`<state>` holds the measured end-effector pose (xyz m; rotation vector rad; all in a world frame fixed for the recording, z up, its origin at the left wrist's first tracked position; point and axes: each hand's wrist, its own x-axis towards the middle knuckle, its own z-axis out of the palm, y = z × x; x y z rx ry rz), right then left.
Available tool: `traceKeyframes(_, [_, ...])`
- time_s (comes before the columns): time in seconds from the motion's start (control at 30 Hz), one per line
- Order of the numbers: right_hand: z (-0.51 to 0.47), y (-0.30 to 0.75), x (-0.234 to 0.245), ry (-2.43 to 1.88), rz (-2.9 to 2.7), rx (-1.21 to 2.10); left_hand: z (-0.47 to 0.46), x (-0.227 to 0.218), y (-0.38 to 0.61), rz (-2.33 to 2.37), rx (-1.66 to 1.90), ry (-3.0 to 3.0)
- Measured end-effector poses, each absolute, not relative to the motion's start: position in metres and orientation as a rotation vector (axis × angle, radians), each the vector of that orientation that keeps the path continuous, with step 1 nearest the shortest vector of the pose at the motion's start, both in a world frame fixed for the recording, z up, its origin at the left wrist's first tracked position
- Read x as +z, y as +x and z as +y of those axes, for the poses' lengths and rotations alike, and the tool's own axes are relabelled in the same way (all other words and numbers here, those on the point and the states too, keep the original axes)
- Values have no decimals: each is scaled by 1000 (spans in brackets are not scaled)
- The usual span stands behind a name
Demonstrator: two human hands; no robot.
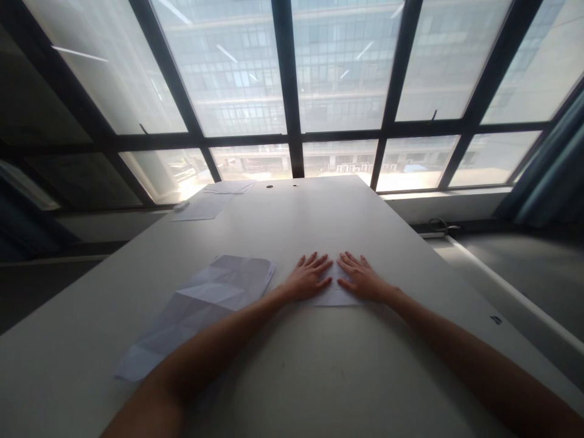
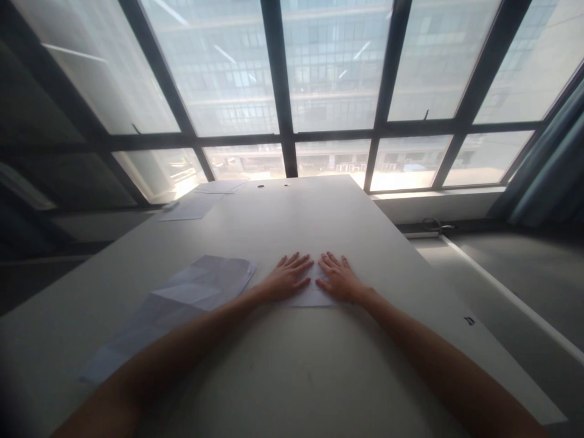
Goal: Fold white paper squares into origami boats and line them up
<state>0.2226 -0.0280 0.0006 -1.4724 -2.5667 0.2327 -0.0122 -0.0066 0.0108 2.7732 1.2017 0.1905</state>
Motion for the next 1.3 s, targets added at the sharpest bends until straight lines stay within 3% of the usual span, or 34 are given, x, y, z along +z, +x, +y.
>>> traceKeyframes(0.43, [-12,262,-2,-1651,-2463,243,-6,11,-10,1172,188,2770])
traceKeyframes(0.67, [-20,240,-3,-1548,-2364,102,-9,17,-10,1094,196,2824])
traceKeyframes(0.93, [-26,223,-6,-1385,-2479,184,-8,14,-10,1063,186,2822])
traceKeyframes(1.3, [-28,225,1,-1398,-2548,168,10,-2,-15,1649,525,2620])
